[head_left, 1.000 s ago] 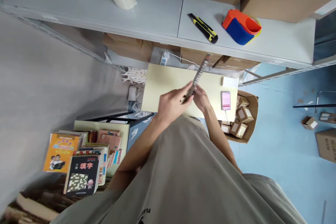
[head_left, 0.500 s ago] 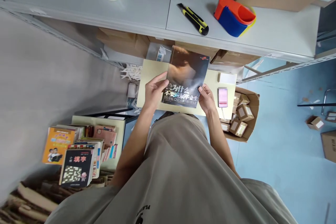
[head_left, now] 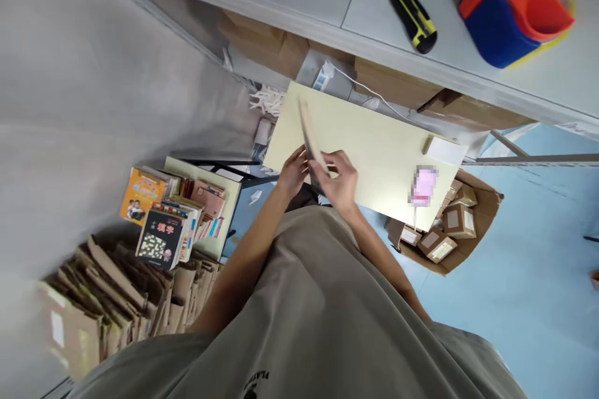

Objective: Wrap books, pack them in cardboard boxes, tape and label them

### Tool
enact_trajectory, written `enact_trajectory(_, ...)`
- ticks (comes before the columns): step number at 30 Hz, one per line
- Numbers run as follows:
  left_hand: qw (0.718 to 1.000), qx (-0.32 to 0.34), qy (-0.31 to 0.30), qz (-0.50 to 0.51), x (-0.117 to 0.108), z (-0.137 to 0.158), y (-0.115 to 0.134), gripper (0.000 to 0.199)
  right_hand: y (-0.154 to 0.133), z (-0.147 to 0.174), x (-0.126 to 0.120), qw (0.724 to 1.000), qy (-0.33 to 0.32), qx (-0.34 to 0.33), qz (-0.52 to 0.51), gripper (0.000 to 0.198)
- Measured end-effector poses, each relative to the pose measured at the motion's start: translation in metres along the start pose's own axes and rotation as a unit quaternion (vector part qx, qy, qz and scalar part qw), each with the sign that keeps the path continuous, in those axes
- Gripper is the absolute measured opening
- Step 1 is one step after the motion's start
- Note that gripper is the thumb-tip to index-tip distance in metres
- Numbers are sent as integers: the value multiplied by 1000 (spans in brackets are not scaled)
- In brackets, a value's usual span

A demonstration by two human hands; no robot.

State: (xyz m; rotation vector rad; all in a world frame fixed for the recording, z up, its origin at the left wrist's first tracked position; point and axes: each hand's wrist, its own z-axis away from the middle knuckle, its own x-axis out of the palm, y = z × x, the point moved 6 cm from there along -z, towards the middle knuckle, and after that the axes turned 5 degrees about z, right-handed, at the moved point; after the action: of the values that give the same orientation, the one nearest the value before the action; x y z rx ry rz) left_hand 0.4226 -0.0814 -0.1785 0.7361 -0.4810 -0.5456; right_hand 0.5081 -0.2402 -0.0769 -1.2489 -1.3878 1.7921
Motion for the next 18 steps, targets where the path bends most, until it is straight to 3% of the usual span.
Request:
enact_trajectory(4, 998, 35, 59, -13, -56, -24, 3, 67, 74, -27, -3, 995, 0, 97, 38, 42)
enact_trajectory(8, 991, 32, 88, -90, -83, -71, 3, 56, 127, -43, 30, 974, -53, 192, 104, 45)
enact_trajectory(14, 977, 62, 50, -200, -87, -166, 25, 45, 151, -90, 103, 939, -62, 267, 208, 33)
enact_trajectory(18, 977, 33, -11, -209, -92, -209, 25, 35, 155, -110, 125, 905, -24, 327, 271, 24)
